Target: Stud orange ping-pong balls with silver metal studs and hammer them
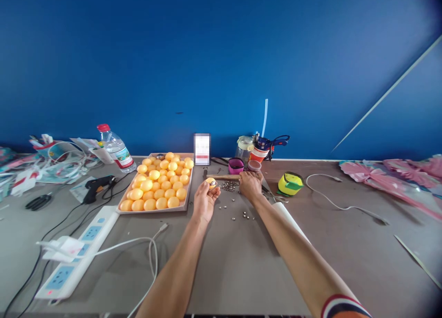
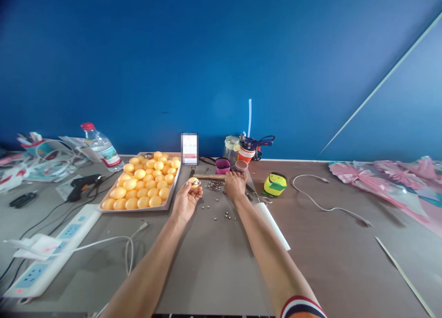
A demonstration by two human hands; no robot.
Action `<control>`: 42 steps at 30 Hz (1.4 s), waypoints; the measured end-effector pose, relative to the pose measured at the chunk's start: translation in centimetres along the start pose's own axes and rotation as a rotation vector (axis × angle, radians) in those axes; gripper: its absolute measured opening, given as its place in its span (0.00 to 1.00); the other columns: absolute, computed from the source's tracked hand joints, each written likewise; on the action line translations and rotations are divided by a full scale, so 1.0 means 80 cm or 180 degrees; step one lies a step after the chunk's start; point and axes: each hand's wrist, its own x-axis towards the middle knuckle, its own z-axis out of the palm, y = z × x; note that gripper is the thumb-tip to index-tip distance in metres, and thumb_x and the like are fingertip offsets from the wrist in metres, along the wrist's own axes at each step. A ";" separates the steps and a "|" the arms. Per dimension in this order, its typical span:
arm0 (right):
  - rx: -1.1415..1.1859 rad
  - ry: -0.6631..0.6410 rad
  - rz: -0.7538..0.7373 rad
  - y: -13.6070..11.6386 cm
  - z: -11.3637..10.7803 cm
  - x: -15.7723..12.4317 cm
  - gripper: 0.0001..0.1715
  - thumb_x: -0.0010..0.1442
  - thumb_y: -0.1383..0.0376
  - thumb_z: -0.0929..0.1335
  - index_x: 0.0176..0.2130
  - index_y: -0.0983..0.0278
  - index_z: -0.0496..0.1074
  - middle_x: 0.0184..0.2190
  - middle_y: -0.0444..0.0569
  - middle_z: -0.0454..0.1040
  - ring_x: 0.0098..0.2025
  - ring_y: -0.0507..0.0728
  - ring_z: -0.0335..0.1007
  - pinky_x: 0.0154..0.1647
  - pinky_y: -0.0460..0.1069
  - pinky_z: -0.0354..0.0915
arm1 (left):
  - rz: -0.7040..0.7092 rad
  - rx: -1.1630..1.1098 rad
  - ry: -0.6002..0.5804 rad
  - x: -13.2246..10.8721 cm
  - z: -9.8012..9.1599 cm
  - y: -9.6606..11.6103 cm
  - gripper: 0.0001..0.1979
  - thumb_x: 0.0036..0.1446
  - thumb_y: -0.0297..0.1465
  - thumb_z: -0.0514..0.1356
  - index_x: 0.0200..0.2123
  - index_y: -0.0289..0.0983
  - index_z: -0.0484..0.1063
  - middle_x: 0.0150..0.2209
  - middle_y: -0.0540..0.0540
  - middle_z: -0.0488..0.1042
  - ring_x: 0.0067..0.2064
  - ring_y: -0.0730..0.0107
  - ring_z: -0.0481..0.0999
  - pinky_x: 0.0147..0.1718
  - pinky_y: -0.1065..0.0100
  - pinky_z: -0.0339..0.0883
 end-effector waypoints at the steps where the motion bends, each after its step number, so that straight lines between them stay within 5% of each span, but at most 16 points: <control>1: 0.0019 -0.0013 -0.0001 0.000 0.001 0.002 0.14 0.57 0.69 0.59 0.41 0.65 0.69 0.40 0.53 0.72 0.45 0.59 0.62 0.52 0.56 0.44 | 0.0001 0.0004 -0.0001 0.000 0.000 0.000 0.12 0.47 0.34 0.64 0.34 0.34 0.69 0.31 0.45 0.75 0.30 0.72 0.75 0.34 0.67 0.67; 10: 0.0450 0.0507 -0.0075 -0.005 -0.010 -0.009 0.18 0.59 0.68 0.59 0.46 0.63 0.70 0.48 0.52 0.69 0.49 0.57 0.62 0.53 0.54 0.49 | 0.0027 -0.0014 0.0016 0.002 -0.001 0.000 0.13 0.46 0.34 0.65 0.34 0.34 0.69 0.30 0.45 0.75 0.29 0.72 0.75 0.32 0.69 0.67; 14: 0.0858 0.0092 -0.0609 -0.023 -0.008 -0.028 0.18 0.62 0.64 0.57 0.47 0.65 0.69 0.45 0.53 0.71 0.49 0.55 0.63 0.51 0.49 0.56 | 0.0079 0.0025 0.0012 0.003 -0.002 0.001 0.13 0.46 0.34 0.65 0.34 0.34 0.69 0.30 0.46 0.75 0.29 0.72 0.75 0.32 0.69 0.67; 18: 0.0598 -0.0112 -0.0537 -0.045 0.005 -0.047 0.25 0.60 0.56 0.61 0.54 0.65 0.63 0.56 0.56 0.61 0.55 0.60 0.58 0.53 0.54 0.56 | 0.0060 0.0033 0.0057 0.002 0.000 0.002 0.12 0.46 0.33 0.64 0.34 0.33 0.69 0.30 0.45 0.75 0.29 0.72 0.75 0.33 0.68 0.68; 26: 0.0787 -0.0221 -0.0961 -0.050 -0.010 -0.078 0.20 0.63 0.60 0.58 0.50 0.63 0.67 0.52 0.55 0.65 0.53 0.57 0.61 0.54 0.53 0.57 | 0.0090 0.0025 -0.0010 0.005 -0.003 -0.001 0.12 0.46 0.33 0.65 0.34 0.34 0.69 0.30 0.45 0.75 0.29 0.71 0.75 0.32 0.69 0.68; 31: 0.0535 0.0193 -0.0309 -0.017 -0.016 -0.076 0.23 0.63 0.59 0.58 0.52 0.68 0.65 0.53 0.59 0.64 0.56 0.61 0.57 0.55 0.56 0.53 | 0.0038 -0.0031 -0.0044 0.004 -0.002 -0.001 0.13 0.46 0.33 0.65 0.35 0.34 0.69 0.30 0.45 0.75 0.29 0.72 0.75 0.32 0.69 0.68; 34: 0.0163 -0.0046 0.0227 -0.009 -0.008 -0.074 0.29 0.62 0.56 0.58 0.55 0.74 0.61 0.56 0.66 0.60 0.58 0.65 0.55 0.55 0.58 0.51 | 0.0010 -0.0063 -0.0030 0.004 -0.002 0.000 0.12 0.47 0.32 0.64 0.34 0.33 0.69 0.30 0.45 0.75 0.29 0.72 0.75 0.33 0.69 0.69; 42: 0.0281 -0.0262 -0.0188 -0.055 0.009 -0.090 0.31 0.62 0.55 0.57 0.57 0.72 0.59 0.58 0.64 0.59 0.59 0.64 0.53 0.57 0.58 0.50 | 0.0025 -0.0040 -0.0067 0.007 -0.004 -0.001 0.11 0.47 0.32 0.64 0.34 0.33 0.69 0.30 0.45 0.75 0.29 0.72 0.75 0.32 0.69 0.69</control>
